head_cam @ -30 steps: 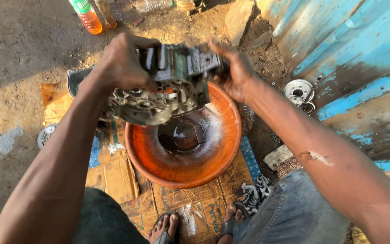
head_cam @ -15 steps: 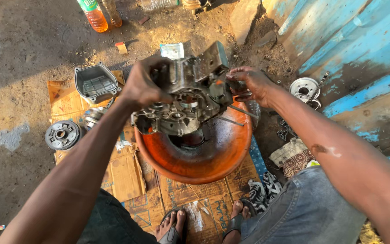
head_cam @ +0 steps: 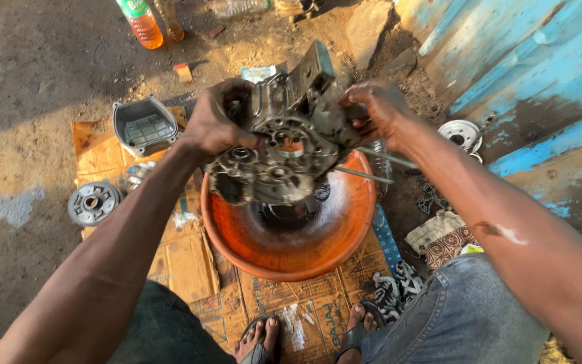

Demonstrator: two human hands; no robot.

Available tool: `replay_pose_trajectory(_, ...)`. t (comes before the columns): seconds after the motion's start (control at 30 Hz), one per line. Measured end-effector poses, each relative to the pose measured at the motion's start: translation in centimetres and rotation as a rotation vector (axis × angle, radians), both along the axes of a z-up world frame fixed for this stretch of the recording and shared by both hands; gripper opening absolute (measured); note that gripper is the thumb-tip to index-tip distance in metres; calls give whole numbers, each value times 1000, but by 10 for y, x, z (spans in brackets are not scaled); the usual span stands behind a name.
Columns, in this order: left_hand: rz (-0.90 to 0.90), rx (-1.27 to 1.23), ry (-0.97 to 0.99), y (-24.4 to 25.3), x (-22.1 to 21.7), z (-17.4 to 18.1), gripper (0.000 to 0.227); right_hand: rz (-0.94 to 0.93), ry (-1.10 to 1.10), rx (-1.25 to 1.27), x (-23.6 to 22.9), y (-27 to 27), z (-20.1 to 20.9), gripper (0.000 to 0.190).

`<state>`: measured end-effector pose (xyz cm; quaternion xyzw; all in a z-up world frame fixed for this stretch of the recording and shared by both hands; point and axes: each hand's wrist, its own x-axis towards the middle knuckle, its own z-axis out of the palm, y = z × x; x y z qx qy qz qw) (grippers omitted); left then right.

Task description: The person cleans and assembles components of a motorcycle engine casing over an orange basin, manually inserting metal rods, gears, and shafts into the crankcase sections.

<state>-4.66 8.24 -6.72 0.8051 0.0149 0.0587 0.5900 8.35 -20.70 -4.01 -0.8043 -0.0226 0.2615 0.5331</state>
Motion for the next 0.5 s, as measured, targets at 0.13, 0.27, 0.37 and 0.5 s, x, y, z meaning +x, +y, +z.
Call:
replay_pose_trajectory(0.13,-41,-210,19,-12,9,-23,93,-28,-27,-20,-9,0,18,27)
replay_pose_trajectory(0.27,-103,-148,153,-28,27,-54,100,-73,16,-75,-19,-6,-7,24)
replay_pose_trajectory(0.37,-118,6,159,-43,39,-79,107,-112,10,-109,-16,-13,-33,20)
replay_pose_trajectory(0.5,-158,94,144,-55,53,-97,116,-187,-58,-182,1,-24,-52,19)
